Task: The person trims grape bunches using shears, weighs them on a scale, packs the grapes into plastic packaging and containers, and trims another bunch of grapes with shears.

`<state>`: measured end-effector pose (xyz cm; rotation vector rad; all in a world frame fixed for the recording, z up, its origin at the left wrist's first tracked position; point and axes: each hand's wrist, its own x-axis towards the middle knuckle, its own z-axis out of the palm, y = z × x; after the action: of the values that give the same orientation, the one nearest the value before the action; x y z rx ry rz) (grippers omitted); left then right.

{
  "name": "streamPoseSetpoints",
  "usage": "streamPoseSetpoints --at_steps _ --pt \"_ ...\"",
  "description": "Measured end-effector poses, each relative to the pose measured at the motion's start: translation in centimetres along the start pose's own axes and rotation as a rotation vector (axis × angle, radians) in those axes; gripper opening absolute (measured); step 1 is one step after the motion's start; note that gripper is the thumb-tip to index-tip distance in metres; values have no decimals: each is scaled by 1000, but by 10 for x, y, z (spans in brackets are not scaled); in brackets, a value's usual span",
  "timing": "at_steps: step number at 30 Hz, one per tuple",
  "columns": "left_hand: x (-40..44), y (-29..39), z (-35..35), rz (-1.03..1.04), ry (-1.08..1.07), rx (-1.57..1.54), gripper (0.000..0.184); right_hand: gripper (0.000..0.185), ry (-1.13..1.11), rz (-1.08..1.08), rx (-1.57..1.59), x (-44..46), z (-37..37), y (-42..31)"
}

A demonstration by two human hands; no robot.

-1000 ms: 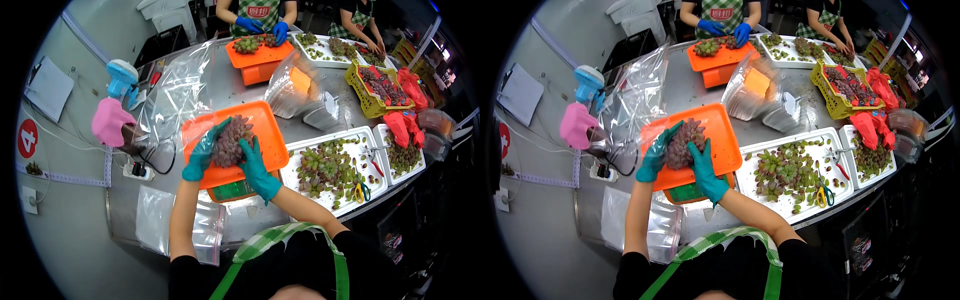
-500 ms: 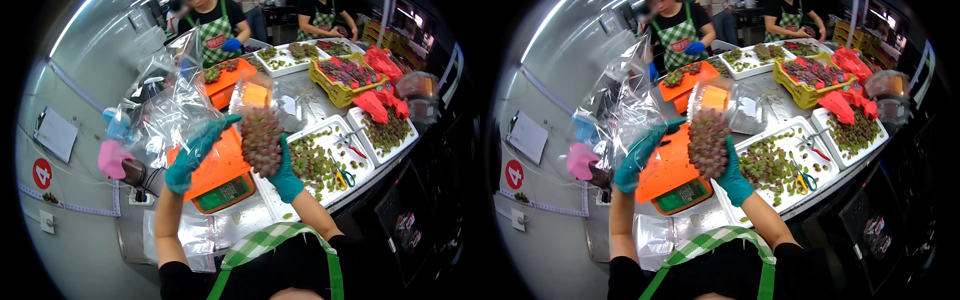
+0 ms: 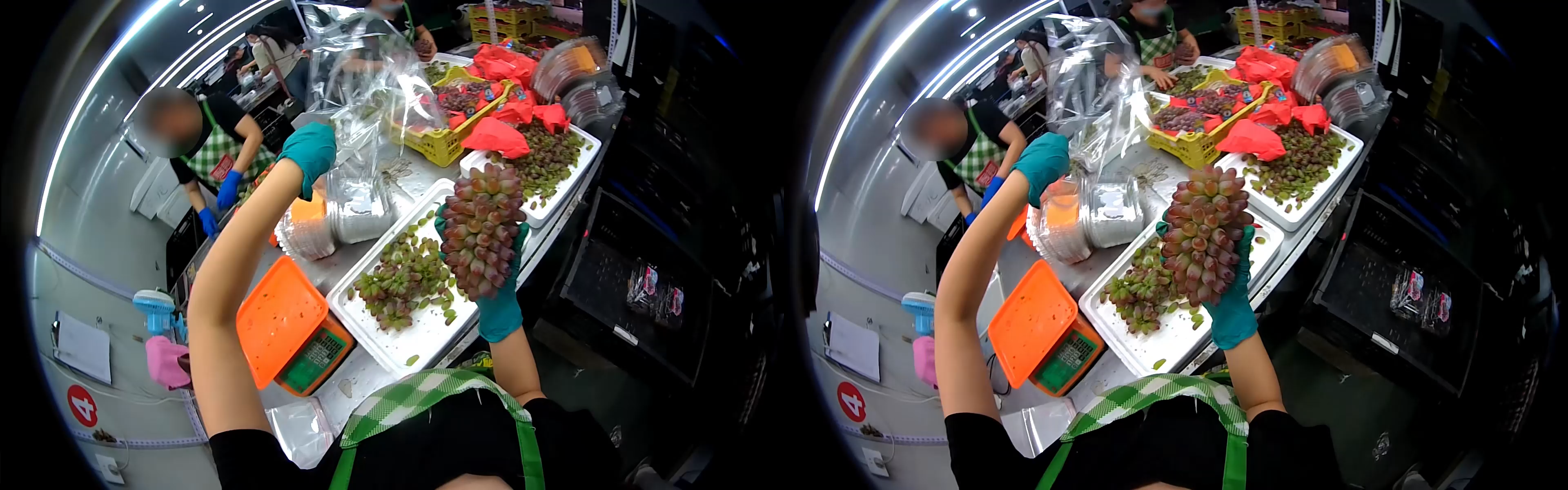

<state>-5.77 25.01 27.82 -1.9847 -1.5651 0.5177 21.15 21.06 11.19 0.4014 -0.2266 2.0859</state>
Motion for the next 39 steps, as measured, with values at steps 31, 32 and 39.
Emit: streamPoseSetpoints --at_steps 31,32,39 --pt "-52 132 6 -341 457 -1096 36 60 407 186 -678 -6 4 40" --pt "-58 137 8 -311 509 -1037 37 64 421 152 -668 -5 4 39" --pt "-72 154 -10 -315 500 -1211 44 75 433 70 -957 -2 -6 44"
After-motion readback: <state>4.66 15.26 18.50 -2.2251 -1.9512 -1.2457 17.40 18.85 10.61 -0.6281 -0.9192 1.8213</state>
